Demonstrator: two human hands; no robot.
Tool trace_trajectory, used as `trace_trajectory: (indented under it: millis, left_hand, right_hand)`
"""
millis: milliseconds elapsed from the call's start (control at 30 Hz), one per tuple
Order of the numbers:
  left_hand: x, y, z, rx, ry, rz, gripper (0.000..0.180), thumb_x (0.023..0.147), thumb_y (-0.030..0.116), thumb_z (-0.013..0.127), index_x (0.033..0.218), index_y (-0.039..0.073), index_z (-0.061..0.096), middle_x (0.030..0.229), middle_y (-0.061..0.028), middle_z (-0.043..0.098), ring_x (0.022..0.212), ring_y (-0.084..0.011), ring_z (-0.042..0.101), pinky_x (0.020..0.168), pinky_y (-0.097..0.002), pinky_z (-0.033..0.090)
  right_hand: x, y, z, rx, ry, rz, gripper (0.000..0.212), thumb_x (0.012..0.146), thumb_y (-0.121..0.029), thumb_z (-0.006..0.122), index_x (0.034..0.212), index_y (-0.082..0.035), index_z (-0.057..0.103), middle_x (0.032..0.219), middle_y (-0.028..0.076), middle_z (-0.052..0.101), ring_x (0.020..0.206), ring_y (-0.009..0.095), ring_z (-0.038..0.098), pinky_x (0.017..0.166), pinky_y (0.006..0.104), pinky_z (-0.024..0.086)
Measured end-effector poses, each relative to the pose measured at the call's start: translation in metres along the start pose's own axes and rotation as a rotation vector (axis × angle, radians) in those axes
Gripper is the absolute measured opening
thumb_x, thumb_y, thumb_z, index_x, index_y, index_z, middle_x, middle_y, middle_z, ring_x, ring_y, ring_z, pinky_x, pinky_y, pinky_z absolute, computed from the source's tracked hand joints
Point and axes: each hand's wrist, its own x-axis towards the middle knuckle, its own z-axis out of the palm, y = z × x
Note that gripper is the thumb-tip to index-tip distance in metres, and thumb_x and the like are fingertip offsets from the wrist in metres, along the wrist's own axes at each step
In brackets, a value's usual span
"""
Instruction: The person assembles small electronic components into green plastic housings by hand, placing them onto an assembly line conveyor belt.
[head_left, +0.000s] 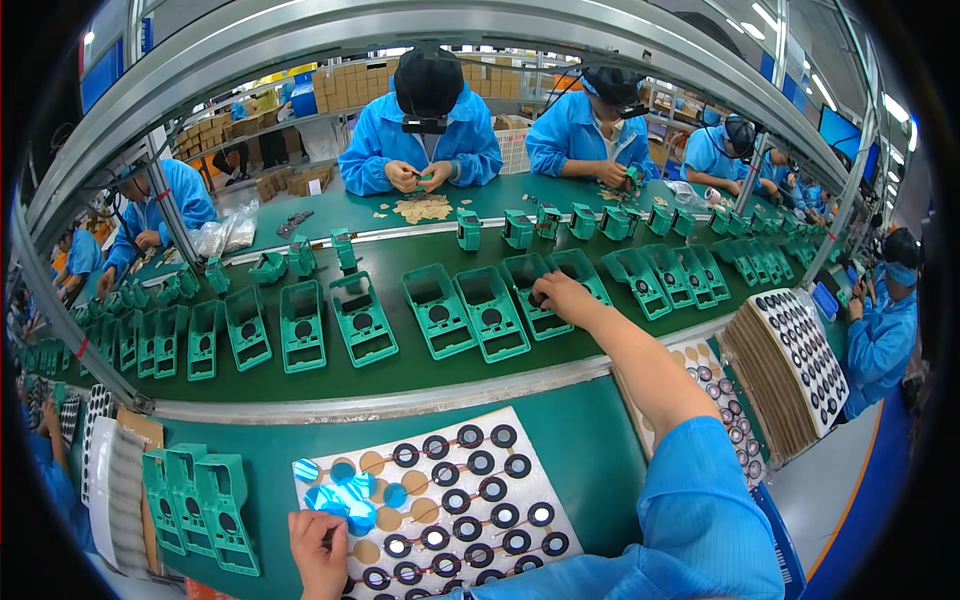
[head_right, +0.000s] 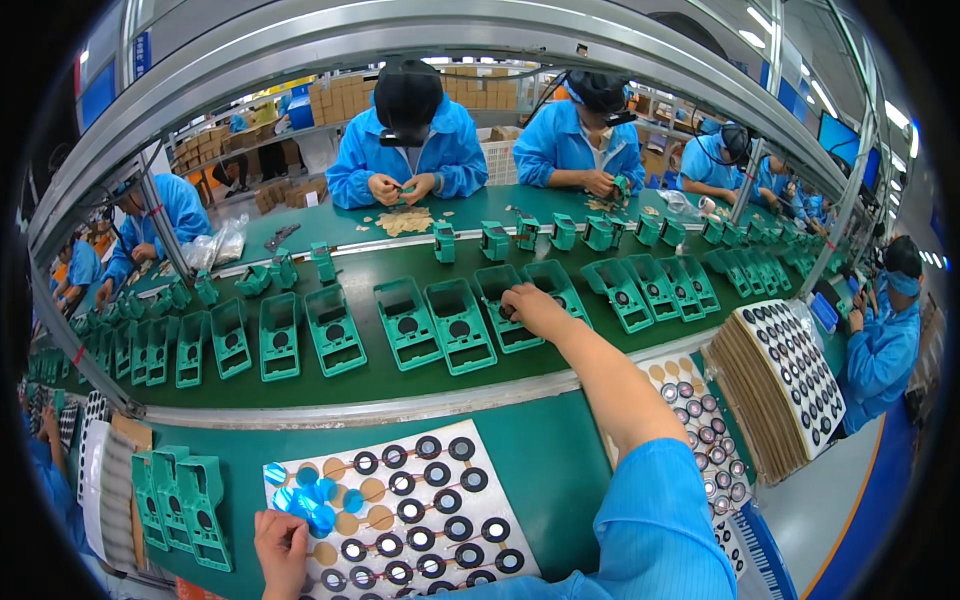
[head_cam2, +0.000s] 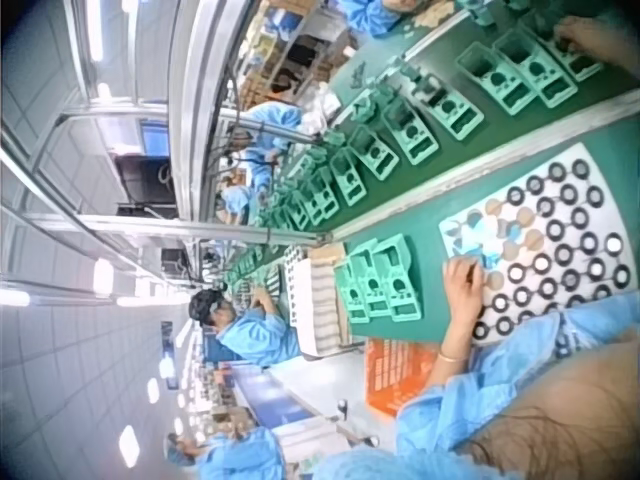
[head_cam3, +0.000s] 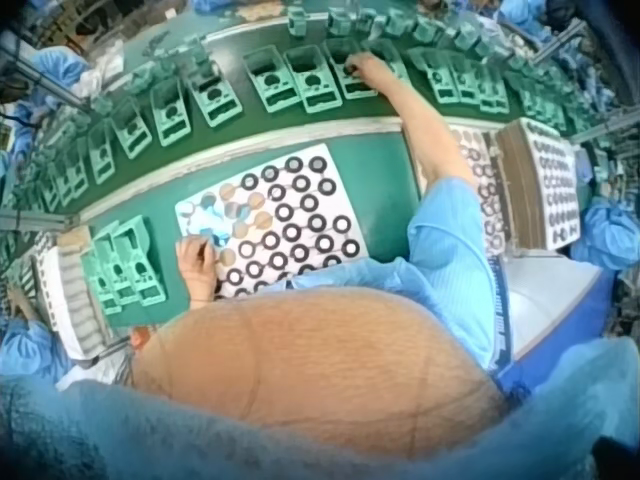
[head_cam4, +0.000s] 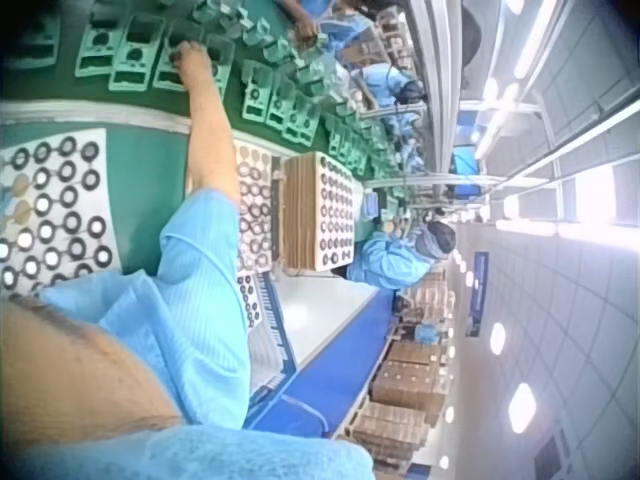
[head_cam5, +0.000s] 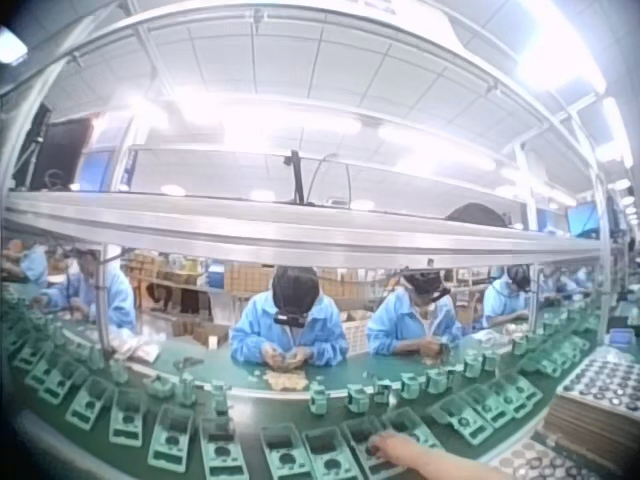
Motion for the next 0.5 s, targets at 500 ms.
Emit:
trace_trajectory:
  millis: [500]
  left_hand:
    - [0.000, -0.001, -0.008, 0.051, -0.049, 0.045, 0.005, 0.073, 0.002, 0.061, 0.078, 0.003, 0.058, 0.079, -0.0091, 0.054, 0.079, -0.0265, 0.048, 0.071, -0.0350, 0.040]
  right_hand:
    - [0.029, 0.023, -0.013, -0.074, -0.381, 0.141, 0.038, 0.067, -0.012, 0.071, 0.103, -0.007, 0.062, 0.095, 0.013, 0.061, 0.091, 0.032, 0.058, 0.078, 0.0397, 0.046]
